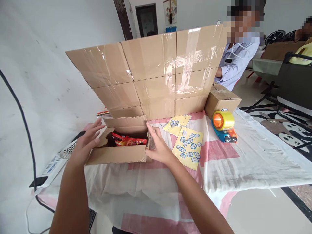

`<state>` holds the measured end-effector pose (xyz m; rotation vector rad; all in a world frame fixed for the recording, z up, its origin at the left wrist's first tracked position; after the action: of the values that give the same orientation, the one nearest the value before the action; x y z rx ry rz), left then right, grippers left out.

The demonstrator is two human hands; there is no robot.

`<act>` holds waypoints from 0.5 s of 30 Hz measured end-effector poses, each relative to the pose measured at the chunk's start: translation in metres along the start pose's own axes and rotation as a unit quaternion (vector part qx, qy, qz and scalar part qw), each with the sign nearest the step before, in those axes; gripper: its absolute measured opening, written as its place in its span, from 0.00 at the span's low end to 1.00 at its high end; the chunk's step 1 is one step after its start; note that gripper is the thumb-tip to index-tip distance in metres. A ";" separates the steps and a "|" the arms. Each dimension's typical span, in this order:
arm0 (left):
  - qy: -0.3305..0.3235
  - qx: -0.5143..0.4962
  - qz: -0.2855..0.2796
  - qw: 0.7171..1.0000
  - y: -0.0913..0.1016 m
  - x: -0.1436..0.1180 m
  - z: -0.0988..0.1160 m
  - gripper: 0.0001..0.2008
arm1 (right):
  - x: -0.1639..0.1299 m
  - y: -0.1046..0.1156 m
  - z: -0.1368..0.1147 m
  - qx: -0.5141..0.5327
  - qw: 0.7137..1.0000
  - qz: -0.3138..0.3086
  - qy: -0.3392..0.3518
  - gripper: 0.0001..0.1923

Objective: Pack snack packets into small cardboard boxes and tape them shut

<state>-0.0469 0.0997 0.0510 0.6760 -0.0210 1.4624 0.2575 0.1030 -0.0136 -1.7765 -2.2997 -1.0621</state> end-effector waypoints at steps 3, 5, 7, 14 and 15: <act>-0.028 0.080 -0.049 0.995 -0.008 -0.032 0.004 0.34 | 0.003 0.003 -0.003 0.022 0.999 -0.025 -0.009 0.63; -0.053 0.151 -0.032 0.987 -0.012 -0.056 0.007 0.37 | 0.007 0.007 -0.009 0.023 0.999 -0.040 0.017 0.64; -0.082 0.196 0.014 0.977 -0.017 -0.077 0.009 0.35 | 0.010 0.011 -0.016 0.025 0.997 -0.044 0.058 0.63; -0.030 0.236 0.310 0.920 -0.018 -0.061 0.019 0.27 | 0.012 0.011 -0.011 -0.098 0.990 -0.063 0.086 0.57; -0.026 0.255 0.317 0.913 -0.022 -0.050 0.023 0.24 | 0.012 0.010 -0.009 -0.111 0.989 -0.063 0.072 0.57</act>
<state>-0.0255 0.0458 0.0402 1.2111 0.1135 2.1054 0.2590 0.1092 0.0030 -1.5747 -2.3109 -1.4685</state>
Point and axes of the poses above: each hand's wrist, its own x-axis towards the middle knuckle, its own y-axis out of the back of the hand, z = x × y, the point moved 4 cm from there along x, towards the middle knuckle, and after that the axes turned 9 degrees about -x, right-handed, at the moved point
